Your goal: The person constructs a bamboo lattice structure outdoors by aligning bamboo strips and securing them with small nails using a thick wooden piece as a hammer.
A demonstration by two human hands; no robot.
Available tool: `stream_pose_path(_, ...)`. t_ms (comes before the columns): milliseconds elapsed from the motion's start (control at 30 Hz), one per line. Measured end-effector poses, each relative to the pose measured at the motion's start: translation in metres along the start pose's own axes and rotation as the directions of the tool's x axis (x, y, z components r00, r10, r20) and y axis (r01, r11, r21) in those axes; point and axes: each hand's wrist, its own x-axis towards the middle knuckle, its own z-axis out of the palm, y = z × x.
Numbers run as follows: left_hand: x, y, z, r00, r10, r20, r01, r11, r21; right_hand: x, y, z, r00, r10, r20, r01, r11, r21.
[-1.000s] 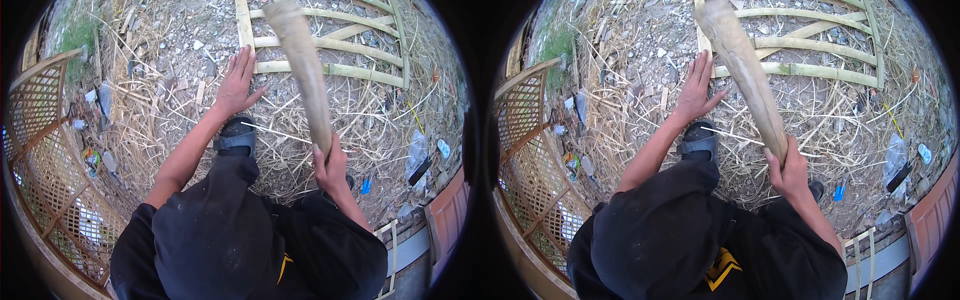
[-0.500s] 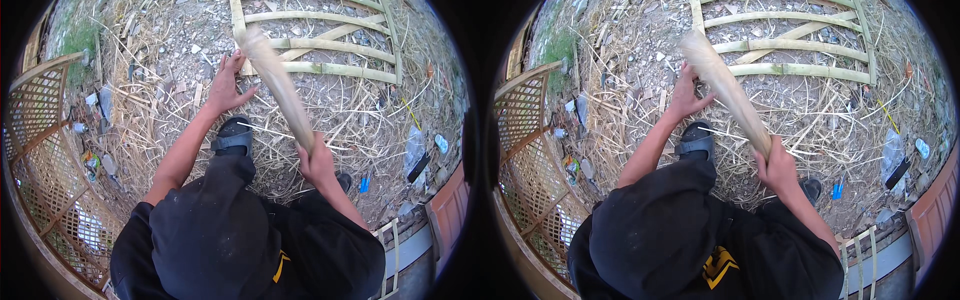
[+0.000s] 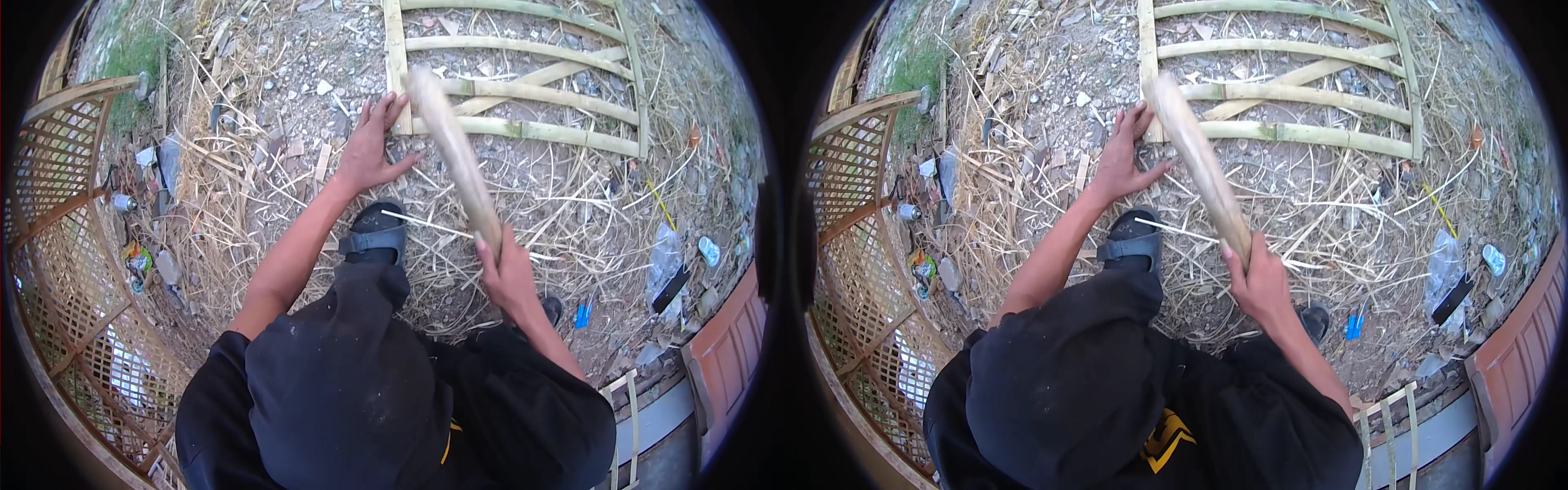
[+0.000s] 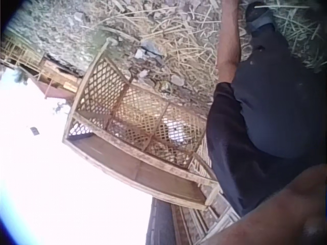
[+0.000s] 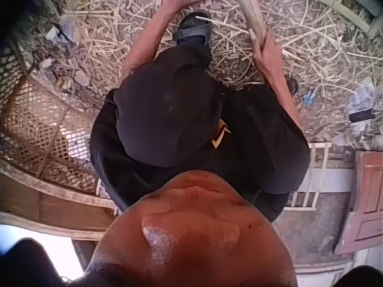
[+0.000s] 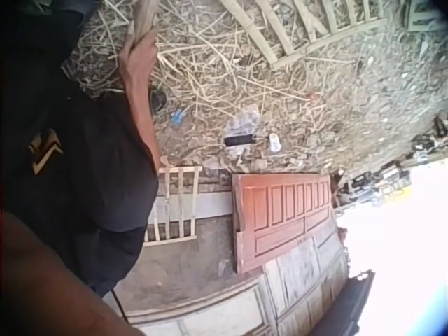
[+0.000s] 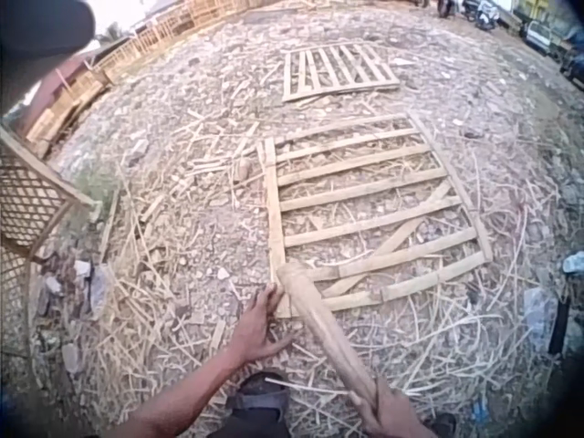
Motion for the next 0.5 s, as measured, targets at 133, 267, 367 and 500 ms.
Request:
stream_pose_path(133,-0.014,-0.004,-0.006,0.999,0.028,-0.034,-0.027,0.999,0.020,-0.008,-0.026,-0.009,0.968,-0.184,-0.169,0.216,0.956,0.198)
stream_pose_path(267,-0.006,-0.002,0.009,0.997,0.029,-0.065,-0.034,0.997,-0.072,-0.016,0.011,0.013,0.982,-0.142,-0.123,0.150,0.987,0.065)
stream_pose_path(367,-0.006,0.005,-0.003,0.999,0.041,0.000,-0.040,0.998,0.042,-0.006,0.013,0.012,0.999,0.006,-0.034,-0.007,0.999,-0.032)
stream_pose_path(500,-0.013,0.001,-0.010,1.000,0.017,0.018,-0.019,0.997,0.077,-0.007,-0.033,-0.015,0.997,-0.032,-0.071,0.051,0.955,0.294)
